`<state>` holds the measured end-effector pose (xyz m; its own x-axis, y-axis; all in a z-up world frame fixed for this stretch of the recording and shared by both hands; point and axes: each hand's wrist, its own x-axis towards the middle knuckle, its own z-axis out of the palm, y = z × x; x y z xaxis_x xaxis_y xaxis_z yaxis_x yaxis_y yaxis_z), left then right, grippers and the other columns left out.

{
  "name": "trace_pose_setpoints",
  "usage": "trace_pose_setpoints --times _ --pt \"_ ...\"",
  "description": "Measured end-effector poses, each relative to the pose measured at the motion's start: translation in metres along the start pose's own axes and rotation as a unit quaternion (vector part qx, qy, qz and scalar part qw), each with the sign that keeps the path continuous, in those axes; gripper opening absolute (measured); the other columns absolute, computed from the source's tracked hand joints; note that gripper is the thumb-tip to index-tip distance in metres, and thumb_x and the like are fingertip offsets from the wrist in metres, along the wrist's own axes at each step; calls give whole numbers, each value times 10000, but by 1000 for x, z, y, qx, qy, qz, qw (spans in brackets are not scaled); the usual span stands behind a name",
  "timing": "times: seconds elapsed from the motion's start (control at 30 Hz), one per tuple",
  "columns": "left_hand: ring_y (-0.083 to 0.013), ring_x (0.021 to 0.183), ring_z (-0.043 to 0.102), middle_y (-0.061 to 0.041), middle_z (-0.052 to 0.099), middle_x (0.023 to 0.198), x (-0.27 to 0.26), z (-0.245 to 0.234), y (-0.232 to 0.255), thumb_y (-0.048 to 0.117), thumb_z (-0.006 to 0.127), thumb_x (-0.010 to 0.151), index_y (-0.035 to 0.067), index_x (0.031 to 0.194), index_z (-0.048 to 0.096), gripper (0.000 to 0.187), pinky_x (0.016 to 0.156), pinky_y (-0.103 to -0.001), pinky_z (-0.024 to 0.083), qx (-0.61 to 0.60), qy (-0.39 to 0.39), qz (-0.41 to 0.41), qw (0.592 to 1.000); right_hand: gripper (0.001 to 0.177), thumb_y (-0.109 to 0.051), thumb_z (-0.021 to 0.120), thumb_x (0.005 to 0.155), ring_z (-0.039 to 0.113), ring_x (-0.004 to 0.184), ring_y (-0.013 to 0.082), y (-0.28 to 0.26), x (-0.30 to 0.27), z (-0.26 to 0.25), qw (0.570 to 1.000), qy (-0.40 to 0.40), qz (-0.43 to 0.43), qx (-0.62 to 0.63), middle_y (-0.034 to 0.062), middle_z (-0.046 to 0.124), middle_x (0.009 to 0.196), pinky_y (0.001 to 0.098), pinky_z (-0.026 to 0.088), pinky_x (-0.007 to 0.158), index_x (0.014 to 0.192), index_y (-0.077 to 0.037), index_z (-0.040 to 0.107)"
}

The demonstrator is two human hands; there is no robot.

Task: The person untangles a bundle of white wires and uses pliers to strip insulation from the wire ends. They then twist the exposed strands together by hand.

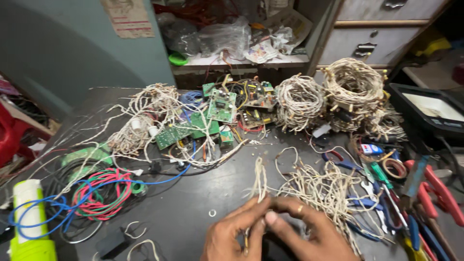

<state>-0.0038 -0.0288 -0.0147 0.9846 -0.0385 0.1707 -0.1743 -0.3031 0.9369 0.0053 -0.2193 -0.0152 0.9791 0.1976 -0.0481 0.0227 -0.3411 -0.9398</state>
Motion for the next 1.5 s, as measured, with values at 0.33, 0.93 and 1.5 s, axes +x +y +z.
trace_pose_setpoints --times 0.33,0.93,1.5 --pt "-233 1121 715 -217 734 1225 5 -10 1 -68 673 797 17 1437 595 651 993 -372 539 -443 -52 -124 887 185 -243 728 976 577 1232 271 13 -5 -9 988 -72 -41 -129 141 632 1239 381 479 1079 1095 -103 749" --pt "-155 848 809 -86 824 958 13 -50 25 226 788 773 155 1168 769 402 777 -294 612 90 196 -76 974 304 -231 575 1058 547 714 150 16 2 -54 981 155 25 117 45 610 790 337 488 656 1201 24 659" --pt "-313 1193 697 -110 745 1239 0 -8 1 81 766 730 92 1162 757 432 995 -475 502 192 -7 259 946 384 -162 739 958 614 1248 269 -13 -6 -24 989 -20 -146 -24 141 692 1257 429 450 1094 1315 -23 705"
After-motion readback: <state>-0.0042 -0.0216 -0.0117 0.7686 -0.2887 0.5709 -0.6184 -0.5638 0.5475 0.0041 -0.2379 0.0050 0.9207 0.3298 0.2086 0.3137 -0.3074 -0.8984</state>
